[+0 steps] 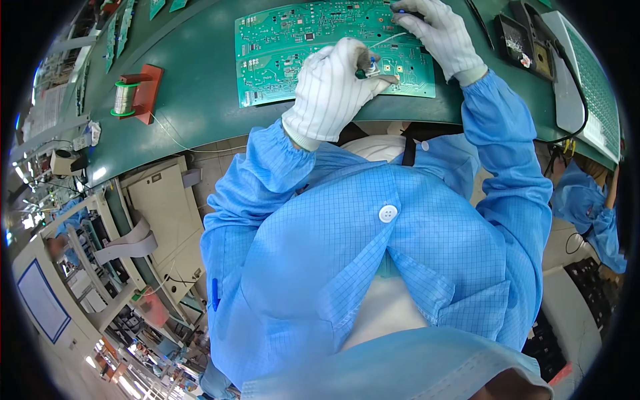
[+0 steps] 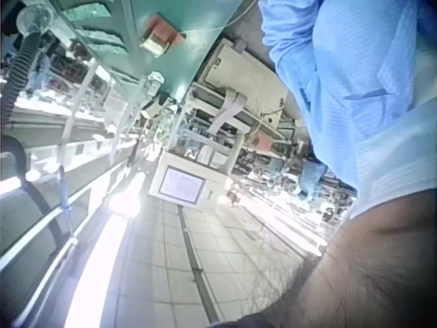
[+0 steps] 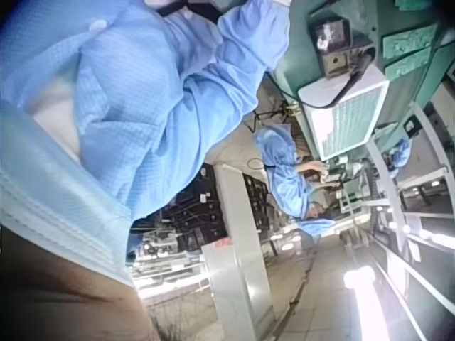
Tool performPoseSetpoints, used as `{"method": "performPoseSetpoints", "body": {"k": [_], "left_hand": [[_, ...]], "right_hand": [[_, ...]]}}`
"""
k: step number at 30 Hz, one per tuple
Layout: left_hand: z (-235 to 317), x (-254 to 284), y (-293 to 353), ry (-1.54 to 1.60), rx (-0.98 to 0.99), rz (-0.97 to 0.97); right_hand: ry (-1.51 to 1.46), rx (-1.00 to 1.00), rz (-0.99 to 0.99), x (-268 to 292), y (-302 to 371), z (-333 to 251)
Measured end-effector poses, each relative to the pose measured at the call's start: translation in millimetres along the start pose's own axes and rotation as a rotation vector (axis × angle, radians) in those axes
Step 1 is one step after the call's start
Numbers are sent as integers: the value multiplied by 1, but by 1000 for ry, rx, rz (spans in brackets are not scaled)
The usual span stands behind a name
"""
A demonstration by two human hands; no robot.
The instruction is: Solder components onto printed circuit boards and organize them on the workbench.
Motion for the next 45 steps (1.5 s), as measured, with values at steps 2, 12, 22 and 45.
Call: {"method": "performPoseSetpoints", "body": {"k": [2, 12, 22, 45], "left_hand": [[0, -4, -9, -81, -71, -13], [-9, -16, -26, -188, -196, -17], [-3, -13, -28, -226, -245, 45], [47, 0, -21, -424, -598, 21]], "right_hand": [[-4, 11, -14, -2, -2, -7], [10, 113, 0, -6, -3, -14], [-305, 339, 227, -6, -1, -15], [291, -2, -68, -8, -3, -12]]}}
Point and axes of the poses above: each hand's wrist, its own y-axis away from the middle knuckle, its own x-axis out of the back of the hand, z = x × y, the point moved 7 cm from there along -y, towards the middle knuckle, and after that the axes turned 6 degrees about x, right-handed, at the moved point
